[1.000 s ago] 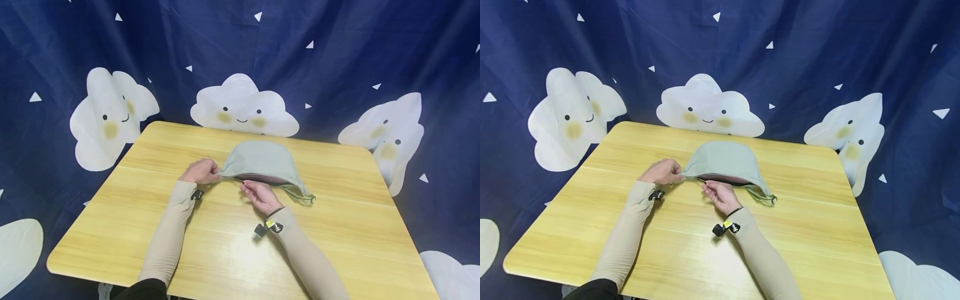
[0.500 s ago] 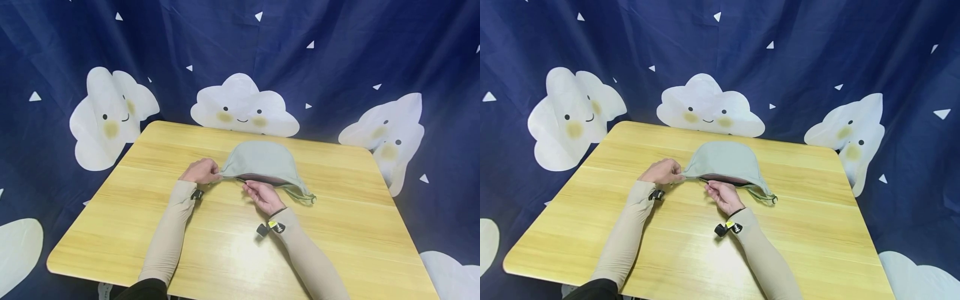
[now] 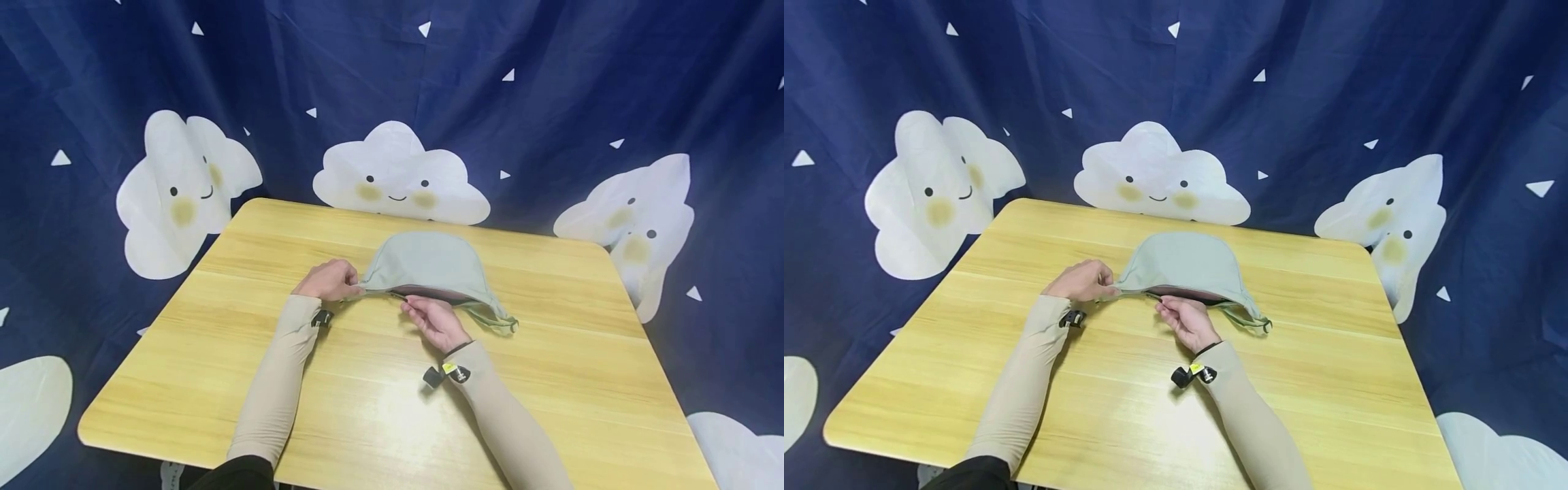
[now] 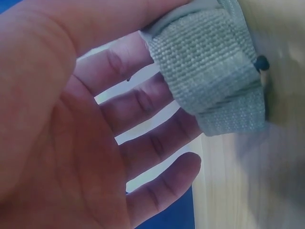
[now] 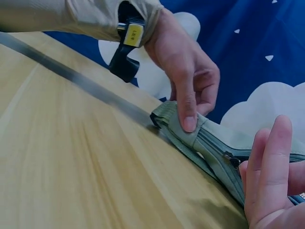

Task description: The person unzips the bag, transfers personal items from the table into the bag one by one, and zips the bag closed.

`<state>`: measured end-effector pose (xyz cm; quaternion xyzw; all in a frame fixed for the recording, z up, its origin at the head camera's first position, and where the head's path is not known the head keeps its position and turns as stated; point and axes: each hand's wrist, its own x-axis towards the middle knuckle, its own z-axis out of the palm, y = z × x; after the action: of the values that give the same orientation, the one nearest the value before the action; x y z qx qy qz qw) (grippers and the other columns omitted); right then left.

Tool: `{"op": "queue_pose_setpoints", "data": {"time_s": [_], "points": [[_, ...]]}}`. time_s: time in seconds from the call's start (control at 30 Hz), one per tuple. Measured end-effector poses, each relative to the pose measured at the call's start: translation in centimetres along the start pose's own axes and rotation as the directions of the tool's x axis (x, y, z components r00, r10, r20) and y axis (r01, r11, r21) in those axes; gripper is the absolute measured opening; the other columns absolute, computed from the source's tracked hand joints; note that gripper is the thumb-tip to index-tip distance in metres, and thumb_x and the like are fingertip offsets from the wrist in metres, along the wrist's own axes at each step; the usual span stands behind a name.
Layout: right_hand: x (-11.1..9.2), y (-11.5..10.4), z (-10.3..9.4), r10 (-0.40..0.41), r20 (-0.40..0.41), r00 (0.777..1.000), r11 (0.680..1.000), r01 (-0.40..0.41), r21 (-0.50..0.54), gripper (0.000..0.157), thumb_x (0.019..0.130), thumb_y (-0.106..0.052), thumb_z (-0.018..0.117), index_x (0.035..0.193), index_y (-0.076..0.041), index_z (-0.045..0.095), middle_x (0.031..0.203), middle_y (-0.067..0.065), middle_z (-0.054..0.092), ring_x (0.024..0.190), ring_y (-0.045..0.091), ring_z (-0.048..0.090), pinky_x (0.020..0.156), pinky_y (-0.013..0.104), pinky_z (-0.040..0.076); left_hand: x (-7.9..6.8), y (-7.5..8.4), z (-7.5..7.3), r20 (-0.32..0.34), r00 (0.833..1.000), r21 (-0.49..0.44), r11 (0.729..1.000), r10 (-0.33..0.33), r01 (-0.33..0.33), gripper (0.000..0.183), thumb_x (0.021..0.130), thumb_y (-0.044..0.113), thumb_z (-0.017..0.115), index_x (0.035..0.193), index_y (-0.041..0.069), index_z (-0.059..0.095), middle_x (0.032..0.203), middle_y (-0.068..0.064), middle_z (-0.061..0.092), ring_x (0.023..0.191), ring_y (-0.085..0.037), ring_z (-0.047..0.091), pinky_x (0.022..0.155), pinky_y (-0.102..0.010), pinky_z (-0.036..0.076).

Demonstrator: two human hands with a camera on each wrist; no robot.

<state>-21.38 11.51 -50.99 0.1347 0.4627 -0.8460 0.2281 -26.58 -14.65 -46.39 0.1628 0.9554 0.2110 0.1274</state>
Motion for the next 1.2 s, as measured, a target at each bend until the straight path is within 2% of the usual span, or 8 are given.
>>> {"op": "queue_pose_setpoints", "data": {"time_s": [0.2,0.37,0.53,0.7,1.03,1.2], "points": [[-0.2,-0.1,-0.3,-0.017,-0.016,1.0,1.0,0.017,-0.012,0.017,0.102,0.008,0.047,0.104,0.0,0.062,0.08,0.005,0.075,0.075,0.007,0.073,0.066,0.008,0.057,0.0,-0.1,0.0,0.01,1.0,-0.008,1.0,0.011,-0.011,0.029,0.092,0.034,0.075,0.069,0.021,0.063,0.072,0.005,0.059,0.064,-0.015,0.051,0.058,-0.031,0.042],[-0.2,-0.2,-0.6,-0.022,0.0,1.0,1.0,0.022,-0.023,0.018,0.102,0.008,0.047,0.104,-0.001,0.063,0.082,0.005,0.076,0.077,0.007,0.073,0.068,0.008,0.057,0.1,-0.3,0.0,0.011,1.0,-0.008,1.0,0.012,-0.012,0.027,0.092,0.034,0.076,0.071,0.021,0.065,0.073,0.005,0.062,0.065,-0.015,0.053,0.058,-0.031,0.044],[-0.5,-0.4,-1.1,-0.039,-0.022,0.999,0.999,0.039,-0.003,0.02,0.102,0.008,0.048,0.1,-0.002,0.065,0.08,0.005,0.076,0.076,0.008,0.073,0.066,0.008,0.057,0.0,-0.4,0.0,0.012,1.0,-0.02,0.999,0.029,-0.028,0.028,0.092,0.034,0.075,0.071,0.02,0.064,0.073,0.005,0.06,0.065,-0.014,0.052,0.058,-0.03,0.042],[-0.8,-0.7,-1.5,-0.034,-0.008,0.999,0.999,0.034,0.002,0.018,0.103,0.008,0.048,0.103,0.0,0.063,0.08,0.005,0.075,0.076,0.008,0.073,0.067,0.009,0.058,-0.1,-0.4,-0.1,0.016,0.999,-0.025,0.999,0.03,-0.029,0.028,0.092,0.033,0.075,0.071,0.02,0.064,0.073,0.004,0.06,0.063,-0.014,0.051,0.057,-0.029,0.041],[-0.9,-1.1,-2.0,-0.048,-0.055,0.997,0.999,0.05,0.019,0.017,0.101,0.01,0.048,0.105,0.005,0.063,0.087,0.007,0.072,0.08,0.01,0.074,0.076,0.01,0.06,-0.1,-0.6,-0.2,0.008,1.0,-0.028,0.999,0.021,-0.021,0.025,0.092,0.034,0.076,0.073,0.02,0.066,0.076,0.003,0.062,0.066,-0.016,0.052,0.058,-0.031,0.042],[-1.0,-1.3,-2.2,-0.05,-0.065,0.997,0.999,0.051,0.008,0.017,0.1,0.011,0.048,0.109,0.006,0.062,0.086,0.007,0.073,0.08,0.01,0.074,0.075,0.011,0.06,-0.1,-0.8,-0.3,0.013,1.0,-0.042,0.999,0.02,-0.019,0.024,0.092,0.034,0.077,0.074,0.02,0.067,0.079,0.003,0.065,0.068,-0.016,0.054,0.059,-0.031,0.043]]}}
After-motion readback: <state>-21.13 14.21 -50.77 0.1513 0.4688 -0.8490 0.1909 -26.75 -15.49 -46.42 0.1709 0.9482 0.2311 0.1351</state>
